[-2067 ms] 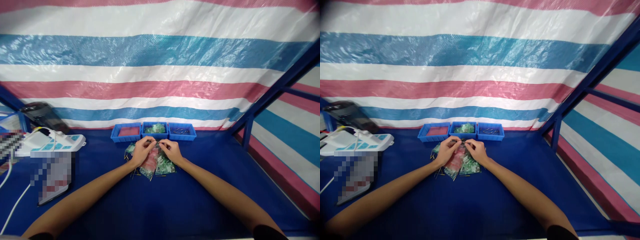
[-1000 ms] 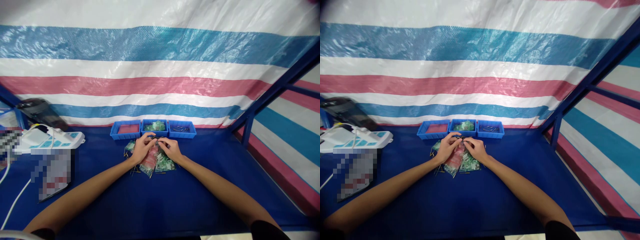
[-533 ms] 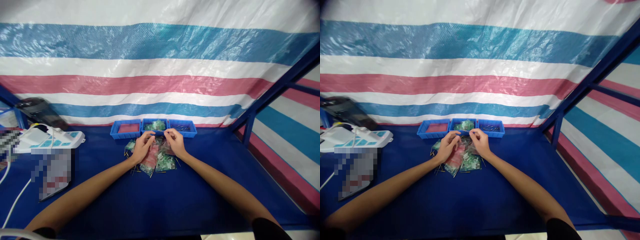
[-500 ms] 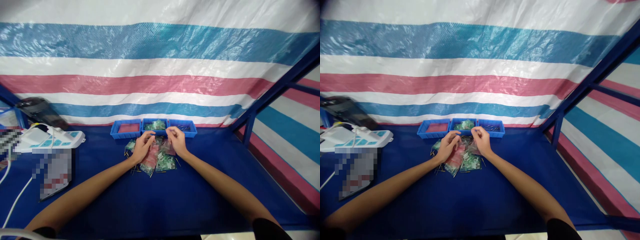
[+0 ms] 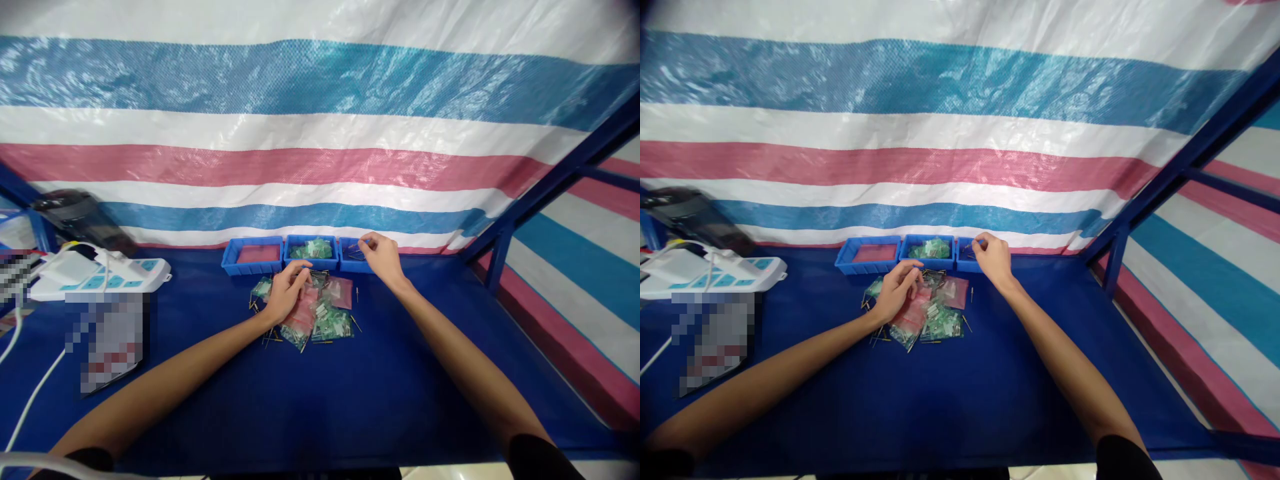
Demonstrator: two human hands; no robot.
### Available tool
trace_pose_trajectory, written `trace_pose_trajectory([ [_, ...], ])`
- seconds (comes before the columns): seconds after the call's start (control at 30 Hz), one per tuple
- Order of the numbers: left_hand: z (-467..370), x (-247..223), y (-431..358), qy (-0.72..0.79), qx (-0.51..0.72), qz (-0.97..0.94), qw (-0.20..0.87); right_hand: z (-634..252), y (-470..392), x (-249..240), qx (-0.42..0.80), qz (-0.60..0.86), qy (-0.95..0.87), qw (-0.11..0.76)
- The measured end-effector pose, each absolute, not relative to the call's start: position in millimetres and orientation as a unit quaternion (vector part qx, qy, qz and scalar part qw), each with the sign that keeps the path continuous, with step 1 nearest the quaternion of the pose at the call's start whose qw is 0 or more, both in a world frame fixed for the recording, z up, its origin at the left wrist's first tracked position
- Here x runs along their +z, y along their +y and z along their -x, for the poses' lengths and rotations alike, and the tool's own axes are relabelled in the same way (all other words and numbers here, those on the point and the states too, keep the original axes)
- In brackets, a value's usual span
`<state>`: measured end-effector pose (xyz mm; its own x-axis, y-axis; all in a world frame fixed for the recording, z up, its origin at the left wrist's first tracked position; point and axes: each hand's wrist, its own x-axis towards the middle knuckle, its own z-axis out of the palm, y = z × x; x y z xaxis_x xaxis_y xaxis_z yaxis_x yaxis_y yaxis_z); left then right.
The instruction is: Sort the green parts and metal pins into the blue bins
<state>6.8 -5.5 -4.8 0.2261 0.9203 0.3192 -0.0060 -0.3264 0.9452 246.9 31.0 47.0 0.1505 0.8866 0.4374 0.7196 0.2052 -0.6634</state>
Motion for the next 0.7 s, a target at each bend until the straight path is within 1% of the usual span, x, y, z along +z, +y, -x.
trace_pose_trajectory([
  [0.13,-7.1,-4.7,-5.4,0.359,0.506,-0.637,0.458,-230.0,20.4,46.2,0.118,0.556,-0.747,0.344],
  [0.2,-7.1,-4.9,-5.3,0.362,0.505,-0.637,0.457,-224.0,14.7,44.3,0.128,0.522,-0.803,0.258],
  [0.3,-6.6,-4.9,-5.4,0.361,0.504,-0.641,0.454,-225.4,8.8,41.7,0.099,0.531,-0.831,0.128],
  [0.43,-6.2,-4.6,-5.5,0.359,0.501,-0.641,0.459,-235.5,6.6,40.4,0.079,0.555,-0.828,-0.004],
  [0.5,-6.2,-4.7,-5.4,0.359,0.501,-0.641,0.458,-237.8,7.3,39.4,0.08,0.566,-0.82,-0.027],
  [0.7,-6.1,-5.0,-5.4,0.36,0.499,-0.644,0.455,-235.2,9.9,32.8,0.14,0.548,-0.824,0.009],
])
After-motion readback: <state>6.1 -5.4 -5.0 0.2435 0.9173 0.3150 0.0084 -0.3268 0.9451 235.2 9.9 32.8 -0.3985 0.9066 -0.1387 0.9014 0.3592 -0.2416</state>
